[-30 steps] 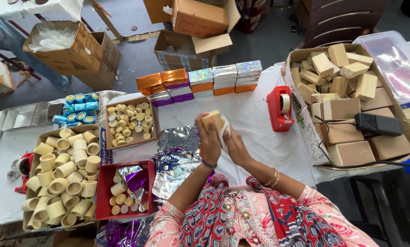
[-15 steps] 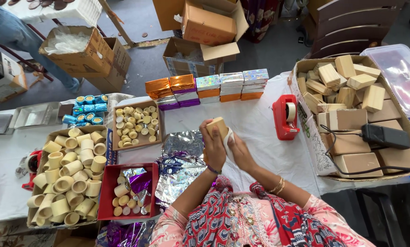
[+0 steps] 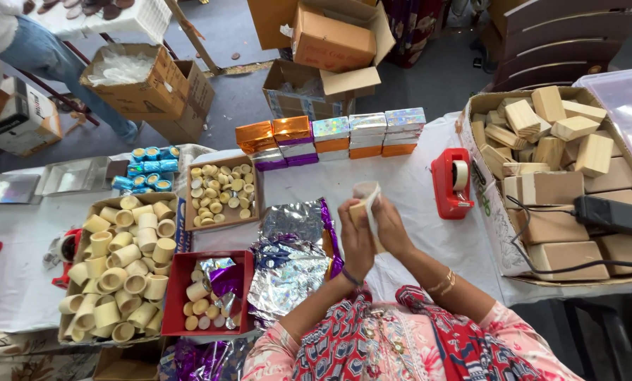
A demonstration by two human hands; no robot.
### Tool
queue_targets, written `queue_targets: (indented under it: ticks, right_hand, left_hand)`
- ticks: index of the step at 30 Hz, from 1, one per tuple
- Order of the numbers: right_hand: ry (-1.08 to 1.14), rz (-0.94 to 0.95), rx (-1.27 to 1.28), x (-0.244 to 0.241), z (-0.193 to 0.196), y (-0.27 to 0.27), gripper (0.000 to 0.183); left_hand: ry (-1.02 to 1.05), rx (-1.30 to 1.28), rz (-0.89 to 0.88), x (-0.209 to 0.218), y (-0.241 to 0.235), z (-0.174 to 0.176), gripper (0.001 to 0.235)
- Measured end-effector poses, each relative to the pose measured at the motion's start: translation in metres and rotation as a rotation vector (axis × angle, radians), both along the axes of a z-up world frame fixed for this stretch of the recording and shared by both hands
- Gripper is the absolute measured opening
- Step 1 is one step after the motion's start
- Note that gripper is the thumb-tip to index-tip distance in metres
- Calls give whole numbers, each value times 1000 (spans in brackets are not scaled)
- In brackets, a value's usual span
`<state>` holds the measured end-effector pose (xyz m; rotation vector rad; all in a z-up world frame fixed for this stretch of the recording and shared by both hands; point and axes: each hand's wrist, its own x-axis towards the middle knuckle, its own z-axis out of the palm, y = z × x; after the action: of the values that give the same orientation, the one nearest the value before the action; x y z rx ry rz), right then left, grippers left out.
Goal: The person picks up a small rectangular wooden block from a box and wipes it thoroughly with a white cloth. They rotate the block to clean all sides and edges, then place it back into the box. The workspace is filled with various craft supplies, including wooden cups and colorful boxes.
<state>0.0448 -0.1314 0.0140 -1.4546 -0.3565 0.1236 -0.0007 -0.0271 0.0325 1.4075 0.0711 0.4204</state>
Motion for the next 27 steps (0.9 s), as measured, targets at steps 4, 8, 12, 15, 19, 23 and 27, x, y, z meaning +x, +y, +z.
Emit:
queue_targets:
  ticks: [4,8,12,15,19,23,27]
  right_hand:
    - [4,13,71,-11,0,4,58]
    - [-44,-32,-241,-28,4,11,57]
    - [-89,36,-29,1,19,5,56]
    - [128,43,97,3,23,7,57]
    - [-113,-85,-145,-28,-3,14,58]
    - [96,-4,-125,-31,-22,11,62]
    - [238,15,114,-8,6,2,60]
  left_hand:
    - [-65,52,-25,7,-1,-11,42]
    - [-84,37,90,21,21,5,42]
    - [146,-34,-33,7,4,9,45]
    - [-93,72,-45,-2,-3,-14,45]
    - [15,-90,-71,16,15,-17,49]
    - [40,-121,58,14,15,-41,52]
    - [62,-71,-117,-1,-4,-65,53]
